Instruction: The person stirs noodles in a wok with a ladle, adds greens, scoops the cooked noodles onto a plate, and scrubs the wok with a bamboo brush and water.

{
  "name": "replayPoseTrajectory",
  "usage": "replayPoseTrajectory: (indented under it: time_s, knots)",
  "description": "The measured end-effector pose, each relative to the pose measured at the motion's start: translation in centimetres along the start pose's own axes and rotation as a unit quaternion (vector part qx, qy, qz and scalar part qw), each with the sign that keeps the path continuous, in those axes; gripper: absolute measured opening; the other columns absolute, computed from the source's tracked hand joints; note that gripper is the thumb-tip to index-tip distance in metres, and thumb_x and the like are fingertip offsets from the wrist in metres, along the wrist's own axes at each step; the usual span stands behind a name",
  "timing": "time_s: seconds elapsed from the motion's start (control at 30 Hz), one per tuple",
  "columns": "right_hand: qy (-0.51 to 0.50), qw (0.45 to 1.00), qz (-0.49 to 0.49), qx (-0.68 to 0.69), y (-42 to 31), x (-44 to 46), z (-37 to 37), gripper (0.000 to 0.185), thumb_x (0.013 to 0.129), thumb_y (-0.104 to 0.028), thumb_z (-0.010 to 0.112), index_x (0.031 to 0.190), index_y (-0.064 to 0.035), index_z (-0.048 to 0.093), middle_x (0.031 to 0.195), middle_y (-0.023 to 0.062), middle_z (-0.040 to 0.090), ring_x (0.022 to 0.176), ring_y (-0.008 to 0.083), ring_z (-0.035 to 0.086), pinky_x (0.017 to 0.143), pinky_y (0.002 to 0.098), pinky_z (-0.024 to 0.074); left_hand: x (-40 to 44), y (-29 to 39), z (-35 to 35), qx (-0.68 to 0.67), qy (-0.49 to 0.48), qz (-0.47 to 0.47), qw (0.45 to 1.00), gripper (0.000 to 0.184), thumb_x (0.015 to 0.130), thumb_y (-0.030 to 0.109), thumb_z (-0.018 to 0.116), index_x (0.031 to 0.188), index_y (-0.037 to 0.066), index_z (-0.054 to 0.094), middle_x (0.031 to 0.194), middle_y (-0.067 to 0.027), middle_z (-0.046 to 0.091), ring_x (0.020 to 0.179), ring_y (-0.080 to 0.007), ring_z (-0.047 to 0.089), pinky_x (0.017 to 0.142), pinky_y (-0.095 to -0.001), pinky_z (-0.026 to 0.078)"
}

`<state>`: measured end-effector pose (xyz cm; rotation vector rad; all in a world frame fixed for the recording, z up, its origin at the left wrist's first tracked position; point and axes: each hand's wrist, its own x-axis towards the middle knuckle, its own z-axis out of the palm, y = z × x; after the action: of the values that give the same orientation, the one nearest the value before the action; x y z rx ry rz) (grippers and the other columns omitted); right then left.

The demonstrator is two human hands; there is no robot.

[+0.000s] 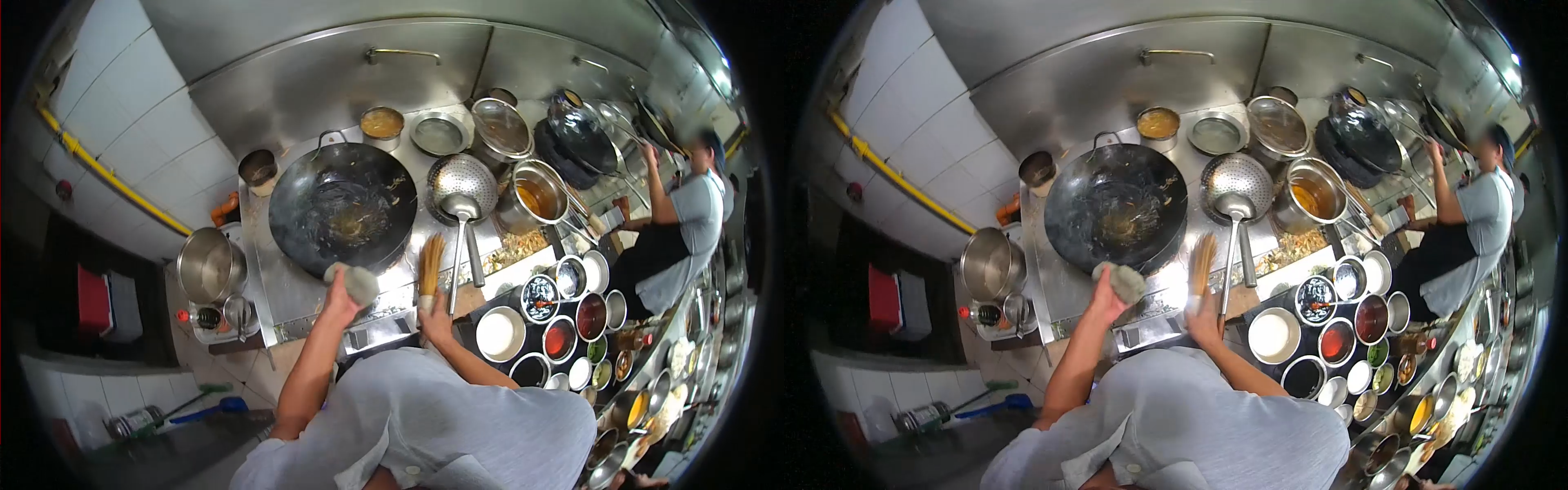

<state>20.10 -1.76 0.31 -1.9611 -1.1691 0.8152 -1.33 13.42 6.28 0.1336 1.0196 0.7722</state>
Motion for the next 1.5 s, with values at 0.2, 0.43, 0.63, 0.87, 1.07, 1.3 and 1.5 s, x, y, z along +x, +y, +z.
replayPoseTrajectory:
  time_s: [0.2, 0.43, 0.63, 0.87, 1.07, 1.3, 1.5]
  knots:
    - [-0.076, 0.991, -0.046, 0.104, -14.4, 3.5, -10.7, 0.090, 0.080, -0.011, 0.071, 0.154, -0.0092, 0.019, 0.136, 0.0258, 0.051, 0.115, 0.0334, 0.059, 0.095, 0.0388, 0.0480, 7.5, -3.1, 0.3, -0.050, 0.104, 0.084, 0.990, 0.016, 0.092, 0.018, 0.058, 0.105, 0.009, 0.059, 0.091, -0.0082, 0.065, 0.079, -0.0242, 0.067, 0.068, -0.0435, 0.057]
    - [-0.284, 0.827, -0.299, -0.383, -27.7, 17.2, -9.4, 0.050, 0.079, -0.037, 0.065, 0.125, -0.0200, 0.065, 0.097, 0.0196, 0.070, 0.087, 0.0374, 0.069, 0.081, 0.0471, 0.0539, 8.8, -3.7, -1.6, 0.013, 0.093, 0.060, 0.994, 0.046, 0.087, 0.032, 0.064, 0.118, -0.002, 0.059, 0.112, -0.0140, 0.064, 0.095, -0.0253, 0.064, 0.081, -0.0393, 0.052]
    - [-0.215, 0.894, -0.234, -0.315, -28.6, 27.0, 8.6, 0.049, 0.088, -0.041, 0.055, 0.101, 0.0037, 0.068, 0.099, 0.0324, 0.066, 0.097, 0.0470, 0.064, 0.087, 0.0508, 0.0523, 7.3, -3.7, -0.8, 0.015, 0.103, 0.063, 0.993, 0.054, 0.087, 0.033, 0.066, 0.128, 0.001, 0.053, 0.120, -0.0132, 0.061, 0.109, -0.0256, 0.059, 0.090, -0.0423, 0.048]
    - [-0.350, 0.785, -0.300, -0.413, -28.6, 18.9, 2.4, 0.048, 0.086, -0.036, 0.057, 0.108, 0.0058, 0.065, 0.103, 0.0319, 0.066, 0.099, 0.0455, 0.065, 0.090, 0.0487, 0.0526, 2.8, -0.6, 0.9, 0.052, 0.052, 0.072, 0.995, 0.041, 0.089, 0.026, 0.065, 0.122, 0.006, 0.052, 0.112, -0.0104, 0.062, 0.098, -0.0256, 0.065, 0.081, -0.0444, 0.056]
    - [-0.266, 0.881, -0.205, -0.333, -30.4, 24.5, 8.0, 0.040, 0.088, -0.033, 0.056, 0.104, 0.0011, 0.067, 0.091, 0.0301, 0.068, 0.092, 0.0377, 0.070, 0.084, 0.0472, 0.0540, 5.3, -1.9, -0.4, 0.074, 0.063, 0.031, 0.995, 0.036, 0.092, 0.027, 0.064, 0.117, 0.002, 0.058, 0.106, -0.0104, 0.066, 0.095, -0.0248, 0.066, 0.083, -0.0427, 0.056]
    - [-0.336, 0.806, -0.286, -0.394, -27.0, 17.3, 1.1, 0.044, 0.086, -0.039, 0.059, 0.116, -0.0078, 0.066, 0.091, 0.0281, 0.069, 0.093, 0.0382, 0.069, 0.086, 0.0481, 0.0531, -1.2, -0.1, -2.6, 0.017, -0.021, 0.038, 0.999, 0.038, 0.095, 0.036, 0.060, 0.122, 0.008, 0.059, 0.105, -0.0043, 0.066, 0.096, -0.0172, 0.064, 0.078, -0.0369, 0.056]
    - [-0.218, 0.858, -0.211, -0.414, -27.5, 28.8, 7.4, 0.050, 0.088, -0.043, 0.056, 0.109, 0.0010, 0.066, 0.093, 0.0265, 0.069, 0.091, 0.0388, 0.069, 0.085, 0.0484, 0.0541, -9.0, 1.8, -6.5, 0.063, -0.049, 0.037, 0.996, 0.035, 0.093, 0.031, 0.062, 0.117, 0.006, 0.061, 0.102, -0.0044, 0.066, 0.087, -0.0145, 0.065, 0.071, -0.0332, 0.055]
